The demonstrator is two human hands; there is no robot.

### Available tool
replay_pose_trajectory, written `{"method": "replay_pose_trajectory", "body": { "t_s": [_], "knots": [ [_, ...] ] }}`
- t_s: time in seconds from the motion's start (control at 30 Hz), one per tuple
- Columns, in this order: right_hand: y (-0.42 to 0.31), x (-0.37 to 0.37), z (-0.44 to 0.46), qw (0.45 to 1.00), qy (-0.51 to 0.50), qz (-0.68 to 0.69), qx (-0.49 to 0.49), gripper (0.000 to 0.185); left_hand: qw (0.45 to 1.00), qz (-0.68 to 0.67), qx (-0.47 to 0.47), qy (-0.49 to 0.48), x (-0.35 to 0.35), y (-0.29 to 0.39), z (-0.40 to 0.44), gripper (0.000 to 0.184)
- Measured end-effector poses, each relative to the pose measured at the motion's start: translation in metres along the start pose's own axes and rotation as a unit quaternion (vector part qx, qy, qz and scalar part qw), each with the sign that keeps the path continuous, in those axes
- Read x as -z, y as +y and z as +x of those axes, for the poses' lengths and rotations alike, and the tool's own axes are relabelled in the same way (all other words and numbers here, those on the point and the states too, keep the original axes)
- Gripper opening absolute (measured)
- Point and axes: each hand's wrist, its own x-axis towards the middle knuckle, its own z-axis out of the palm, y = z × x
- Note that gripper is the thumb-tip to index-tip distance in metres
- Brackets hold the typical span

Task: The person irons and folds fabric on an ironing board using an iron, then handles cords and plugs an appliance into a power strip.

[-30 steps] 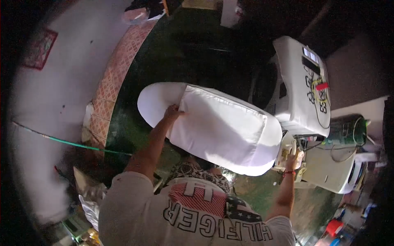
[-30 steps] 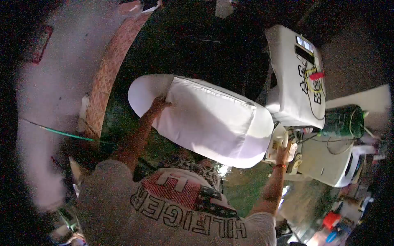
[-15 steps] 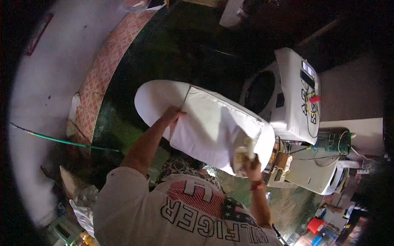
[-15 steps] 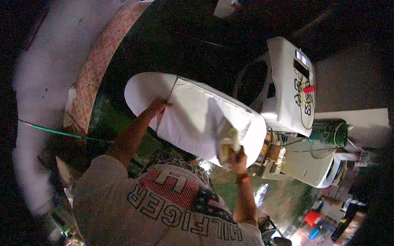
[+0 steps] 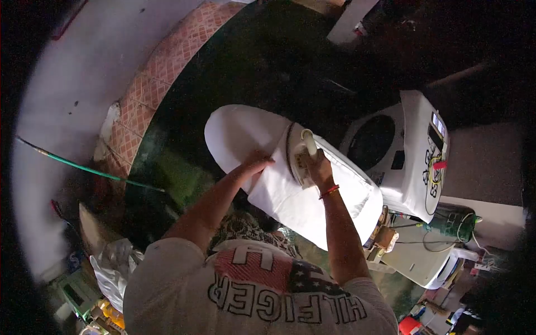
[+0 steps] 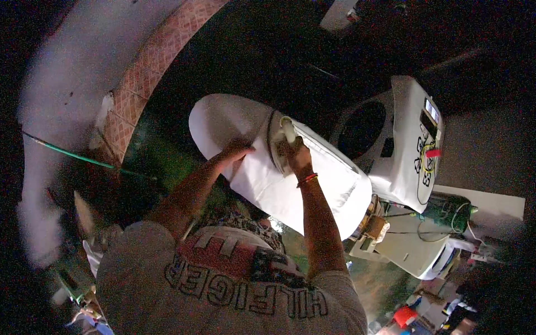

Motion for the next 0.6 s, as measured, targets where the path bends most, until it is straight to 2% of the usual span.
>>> {"method": "replay_pose_trajectory", "body": {
  "t_s": [0.07,0.1,0.13,0.17,0.2,0.33,0.4,0.47,0.5,0.53,0.57,0.6],
  "knots": [
    [0.006,0.006,-0.02,0.995,-0.067,0.033,-0.065,0.043,0.998,-0.054,-0.001,-0.022,-0.013,-0.027,0.005,0.038],
    [-0.01,0.013,-0.04,0.98,-0.093,0.058,-0.165,0.044,0.996,-0.081,-0.003,-0.031,-0.017,-0.039,0.008,0.039],
    [0.007,0.008,-0.057,0.983,-0.101,-0.017,-0.154,0.043,0.997,-0.07,-0.005,-0.031,-0.016,-0.041,0.011,0.039],
    [0.036,-0.003,-0.079,0.998,-0.014,-0.043,0.038,0.04,0.998,-0.062,-0.007,-0.031,-0.018,-0.04,0.013,0.039],
    [0.004,0.006,-0.088,0.994,-0.044,-0.07,-0.071,0.036,0.998,-0.053,-0.007,-0.033,-0.02,-0.041,0.016,0.039],
    [-0.025,-0.007,-0.038,0.988,-0.03,-0.045,-0.143,0.036,0.991,-0.128,0.026,-0.005,-0.028,-0.047,0.015,0.038],
    [-0.021,-0.015,-0.011,0.996,-0.017,0.075,-0.035,0.037,0.988,-0.152,0.019,-0.004,-0.018,-0.037,0.0,0.037],
    [-0.003,-0.021,0.0,0.988,-0.066,0.122,-0.067,0.04,0.988,-0.152,-0.015,0.015,-0.015,-0.033,-0.002,0.036],
    [0.001,-0.016,-0.014,0.994,-0.056,0.089,-0.022,0.036,0.987,-0.149,-0.047,0.03,-0.02,-0.039,-0.001,0.034],
    [-0.001,-0.011,-0.032,0.998,-0.04,0.048,0.011,0.033,0.952,-0.295,0.018,-0.082,-0.005,-0.024,-0.009,0.032],
    [-0.007,-0.009,-0.052,0.999,-0.026,0.002,0.035,0.03,0.946,-0.321,-0.031,-0.029,-0.007,-0.017,-0.015,0.025],
    [-0.014,-0.008,-0.069,0.997,-0.019,-0.046,0.056,0.028,0.95,-0.303,0.018,-0.074,0.0,-0.014,-0.015,0.022]
  ]
}}
